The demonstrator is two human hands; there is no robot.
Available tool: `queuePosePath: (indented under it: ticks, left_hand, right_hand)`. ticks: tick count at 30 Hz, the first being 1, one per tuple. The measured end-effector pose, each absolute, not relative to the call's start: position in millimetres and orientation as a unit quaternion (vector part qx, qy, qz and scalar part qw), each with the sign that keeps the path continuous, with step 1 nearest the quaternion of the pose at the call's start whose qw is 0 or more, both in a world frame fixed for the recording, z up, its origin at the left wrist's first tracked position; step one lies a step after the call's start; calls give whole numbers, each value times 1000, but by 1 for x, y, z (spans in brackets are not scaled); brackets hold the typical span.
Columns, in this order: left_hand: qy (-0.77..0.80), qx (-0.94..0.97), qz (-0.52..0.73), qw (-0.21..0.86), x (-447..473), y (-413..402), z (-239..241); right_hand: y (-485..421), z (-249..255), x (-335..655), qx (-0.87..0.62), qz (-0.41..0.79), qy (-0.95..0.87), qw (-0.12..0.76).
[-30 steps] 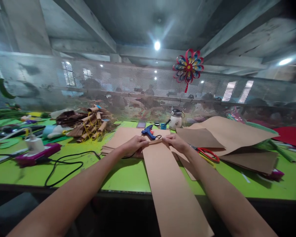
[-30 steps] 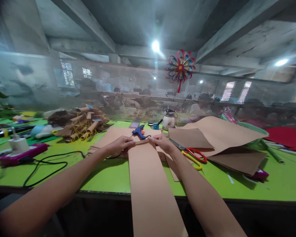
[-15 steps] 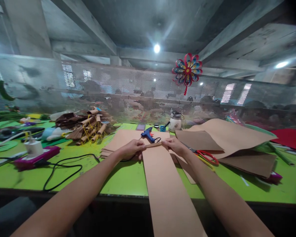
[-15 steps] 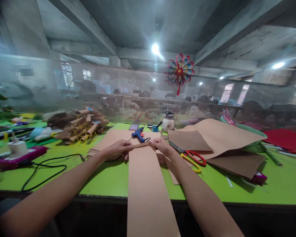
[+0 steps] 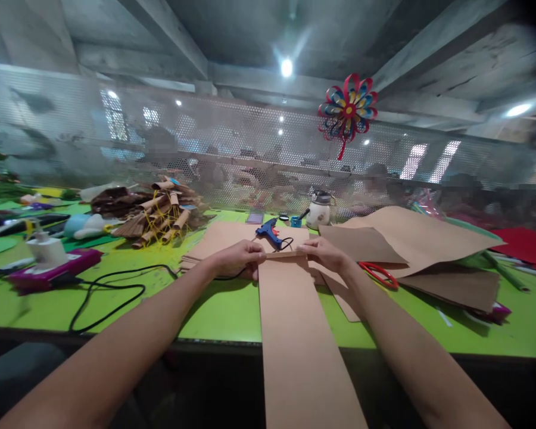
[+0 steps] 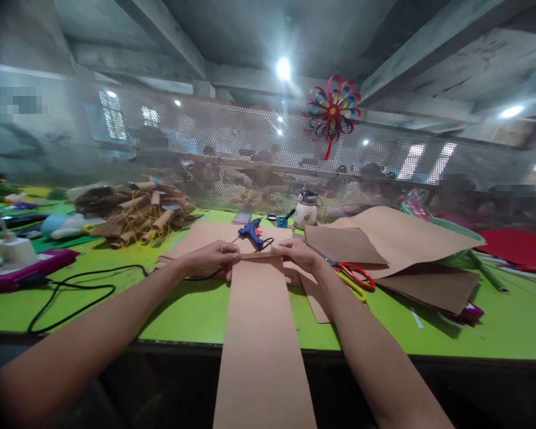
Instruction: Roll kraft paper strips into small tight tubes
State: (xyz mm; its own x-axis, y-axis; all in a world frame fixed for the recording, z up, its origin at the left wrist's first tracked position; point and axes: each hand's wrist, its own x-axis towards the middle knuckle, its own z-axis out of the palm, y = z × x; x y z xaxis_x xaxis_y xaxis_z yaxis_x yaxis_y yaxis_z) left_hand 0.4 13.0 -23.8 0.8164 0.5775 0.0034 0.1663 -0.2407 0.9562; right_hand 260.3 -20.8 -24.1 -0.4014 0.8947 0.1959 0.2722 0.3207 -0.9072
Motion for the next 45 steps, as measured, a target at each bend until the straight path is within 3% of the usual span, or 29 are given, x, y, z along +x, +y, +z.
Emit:
queuePosePath:
  ticks: [5,12,20,31,37,45]
  left_hand:
    - [246,780,167,550,4,13,-25]
    - [264,807,240,471,8,13,-24]
    - [270,880,252,297,14,16,-23]
    - [255,870,215,363,6,15,-22]
    - [214,862,221,402,3,15,-19]
    - [261,839,208,431,-2,30,-26]
  right_hand:
    - [-23,-22,250,-436,352,-775,291]
    - [-17,-29,241,-465,294,-748,370]
    - [-19,-45,214,-464,258,-761,373]
    - [-20,-37,223,-412,277,-809,316]
    - [-20,-34,224,-421,290,-785,350]
    - [-18,-35,238,-416,414,-713,383]
